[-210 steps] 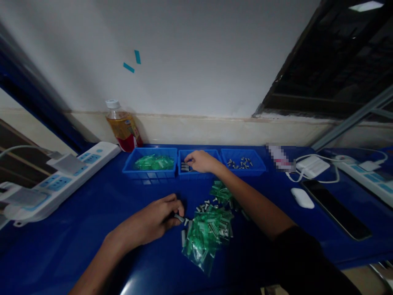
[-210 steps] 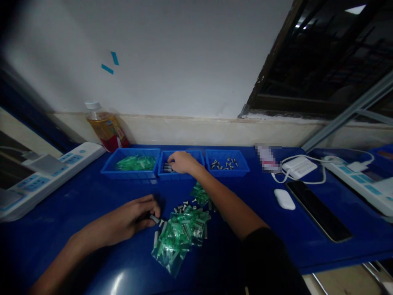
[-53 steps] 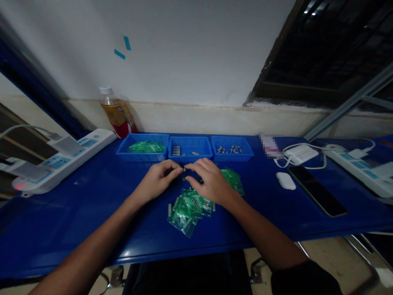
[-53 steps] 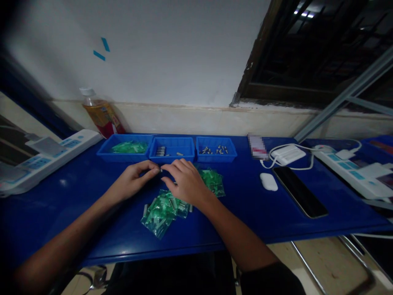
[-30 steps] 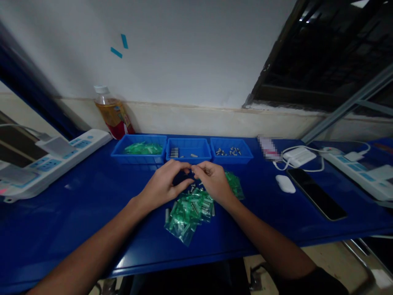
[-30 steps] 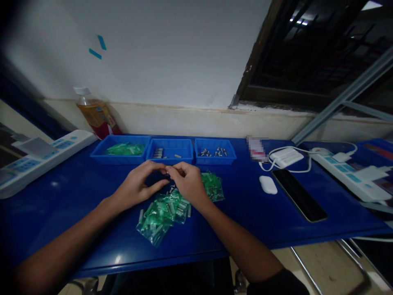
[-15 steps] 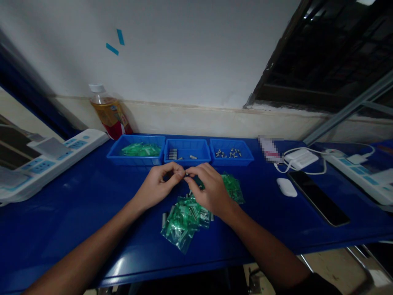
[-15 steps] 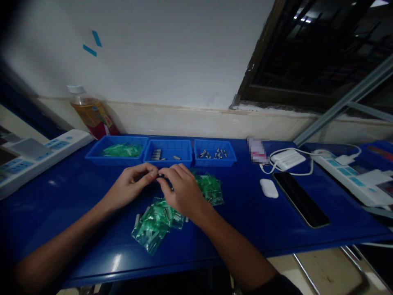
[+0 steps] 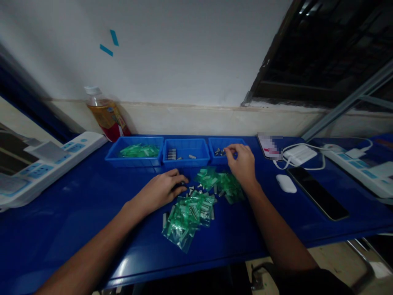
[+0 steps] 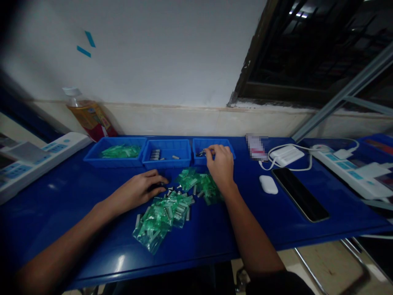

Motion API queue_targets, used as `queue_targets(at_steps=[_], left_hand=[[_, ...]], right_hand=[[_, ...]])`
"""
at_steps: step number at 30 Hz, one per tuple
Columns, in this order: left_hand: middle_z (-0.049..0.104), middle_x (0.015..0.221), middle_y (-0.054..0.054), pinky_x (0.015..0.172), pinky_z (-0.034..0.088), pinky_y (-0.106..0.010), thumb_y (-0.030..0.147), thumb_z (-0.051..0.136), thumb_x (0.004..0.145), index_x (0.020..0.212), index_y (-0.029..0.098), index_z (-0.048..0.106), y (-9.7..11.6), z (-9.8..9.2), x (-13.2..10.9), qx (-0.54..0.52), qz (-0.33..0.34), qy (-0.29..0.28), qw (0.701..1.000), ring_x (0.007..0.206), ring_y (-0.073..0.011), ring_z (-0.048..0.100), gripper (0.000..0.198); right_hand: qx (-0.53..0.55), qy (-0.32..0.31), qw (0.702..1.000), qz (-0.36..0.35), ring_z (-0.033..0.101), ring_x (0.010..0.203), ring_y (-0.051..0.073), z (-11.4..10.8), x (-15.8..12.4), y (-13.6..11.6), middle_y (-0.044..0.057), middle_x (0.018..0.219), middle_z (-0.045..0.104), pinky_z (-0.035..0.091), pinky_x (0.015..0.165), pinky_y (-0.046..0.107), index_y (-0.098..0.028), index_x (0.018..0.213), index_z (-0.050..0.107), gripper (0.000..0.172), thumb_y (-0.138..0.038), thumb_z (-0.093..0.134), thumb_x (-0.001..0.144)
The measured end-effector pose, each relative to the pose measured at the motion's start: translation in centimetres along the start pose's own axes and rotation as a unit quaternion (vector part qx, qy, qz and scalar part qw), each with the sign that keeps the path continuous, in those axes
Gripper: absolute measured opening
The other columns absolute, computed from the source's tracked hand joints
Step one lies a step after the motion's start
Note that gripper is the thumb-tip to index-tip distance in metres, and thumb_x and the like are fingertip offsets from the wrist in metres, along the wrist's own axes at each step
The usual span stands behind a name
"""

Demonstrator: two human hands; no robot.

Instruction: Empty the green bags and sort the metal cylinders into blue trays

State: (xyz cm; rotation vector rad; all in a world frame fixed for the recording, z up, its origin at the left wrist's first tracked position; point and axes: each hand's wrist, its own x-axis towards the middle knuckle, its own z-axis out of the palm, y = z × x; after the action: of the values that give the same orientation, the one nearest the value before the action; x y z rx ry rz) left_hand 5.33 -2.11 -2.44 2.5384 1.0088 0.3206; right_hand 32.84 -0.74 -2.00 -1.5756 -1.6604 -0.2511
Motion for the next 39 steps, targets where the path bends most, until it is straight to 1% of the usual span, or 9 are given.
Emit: queue_targets(at_steps=[3, 7, 10, 14, 19, 24, 29, 34, 39], left_hand=[[0.057, 0.090, -0.003, 0.072, 0.046, -0.025, 0.021, 0.044, 0.089, 0.093, 0.020, 0.062, 0.3, 0.4, 0.1, -0.011, -0.005, 0.015, 1.000, 0.077, -0.0132, 0.058, 0.018], [0.055, 0.082, -0.003, 0.065, 0.043, -0.025, 0.015, 0.046, 0.084, 0.085, 0.018, 0.057, 0.9, 0.2, 0.1, -0.049, -0.018, 0.068, 0.996, 0.070, -0.0131, 0.054, 0.012], [0.054, 0.075, 0.001, 0.059, 0.041, -0.024, 0.019, 0.049, 0.083, 0.086, 0.018, 0.051, 1.3, 0.0, 0.3, -0.155, -0.036, 0.112, 0.981, 0.064, -0.0118, 0.051, 0.004], [0.052, 0.077, 0.001, 0.065, 0.044, -0.024, 0.026, 0.053, 0.084, 0.087, 0.018, 0.046, 1.5, 0.0, 0.4, -0.319, -0.035, 0.162, 0.933, 0.070, -0.0110, 0.052, 0.011], [0.052, 0.079, 0.000, 0.070, 0.045, -0.025, 0.031, 0.057, 0.084, 0.086, 0.017, 0.046, 1.6, -0.1, 0.5, -0.396, -0.031, 0.166, 0.903, 0.073, -0.0110, 0.052, 0.018], [0.057, 0.080, -0.001, 0.069, 0.047, -0.025, 0.031, 0.050, 0.089, 0.093, 0.016, 0.051, 1.8, -0.3, 0.4, -0.359, -0.037, 0.145, 0.921, 0.074, -0.0120, 0.056, 0.016], [0.064, 0.086, -0.003, 0.060, 0.047, -0.021, 0.030, 0.054, 0.086, 0.102, 0.018, 0.056, 2.6, -0.2, 0.2, -0.191, -0.021, 0.186, 0.963, 0.075, -0.0133, 0.061, 0.020], [0.066, 0.082, -0.002, 0.066, 0.049, -0.022, 0.026, 0.054, 0.085, 0.108, 0.016, 0.056, 3.4, 0.0, 0.1, -0.124, -0.018, 0.264, 0.956, 0.074, -0.0126, 0.062, 0.025], [0.067, 0.083, -0.003, 0.073, 0.049, -0.025, 0.026, 0.052, 0.085, 0.095, 0.017, 0.062, 3.1, -0.2, 0.0, -0.079, 0.014, 0.260, 0.962, 0.076, -0.0137, 0.062, 0.016]], right_hand=[[-0.030, 0.003, 0.999, 0.019, 0.054, 0.082, 0.023, 0.1, 0.1, 0.5, 0.006, 0.079, 0.064, 0.040, 0.081, 0.037, -0.017, 0.087, 0.064, 0.016, -0.031, 0.056, 0.084], [0.051, -0.004, 0.998, -0.036, 0.054, 0.080, 0.021, -0.1, -0.7, -2.7, 0.005, 0.077, 0.063, 0.040, 0.080, 0.036, -0.018, 0.089, 0.063, 0.014, -0.027, 0.052, 0.087], [0.140, -0.077, 0.979, -0.125, 0.054, 0.079, 0.019, -0.2, -2.1, -6.0, 0.005, 0.079, 0.062, 0.042, 0.077, 0.035, -0.018, 0.093, 0.061, 0.013, -0.023, 0.052, 0.087], [0.198, -0.199, 0.935, -0.217, 0.054, 0.085, 0.019, 0.1, -3.6, -8.3, 0.005, 0.087, 0.063, 0.043, 0.077, 0.034, -0.019, 0.098, 0.059, 0.014, -0.018, 0.054, 0.085], [0.193, -0.209, 0.935, -0.213, 0.053, 0.083, 0.018, 0.2, -3.7, -8.1, 0.004, 0.086, 0.062, 0.043, 0.076, 0.033, -0.018, 0.093, 0.058, 0.010, -0.017, 0.050, 0.088], [0.173, -0.194, 0.948, -0.185, 0.053, 0.080, 0.018, 0.2, -3.4, -7.5, 0.004, 0.081, 0.062, 0.041, 0.074, 0.034, -0.017, 0.087, 0.058, 0.012, -0.022, 0.048, 0.091], [0.206, -0.170, 0.953, -0.140, 0.055, 0.077, 0.017, 0.3, -3.1, -7.4, 0.003, 0.077, 0.061, 0.041, 0.074, 0.032, -0.019, 0.079, 0.057, 0.018, -0.022, 0.044, 0.092], [0.281, -0.199, 0.936, -0.068, 0.056, 0.070, 0.013, 0.1, -3.2, -8.1, 0.000, 0.072, 0.060, 0.042, 0.069, 0.028, -0.020, 0.073, 0.055, 0.020, -0.023, 0.044, 0.090], [0.308, -0.227, 0.924, -0.010, 0.056, 0.067, 0.012, 0.1, -3.4, -8.8, -0.001, 0.068, 0.060, 0.042, 0.065, 0.026, -0.019, 0.072, 0.057, 0.021, -0.027, 0.046, 0.089]])
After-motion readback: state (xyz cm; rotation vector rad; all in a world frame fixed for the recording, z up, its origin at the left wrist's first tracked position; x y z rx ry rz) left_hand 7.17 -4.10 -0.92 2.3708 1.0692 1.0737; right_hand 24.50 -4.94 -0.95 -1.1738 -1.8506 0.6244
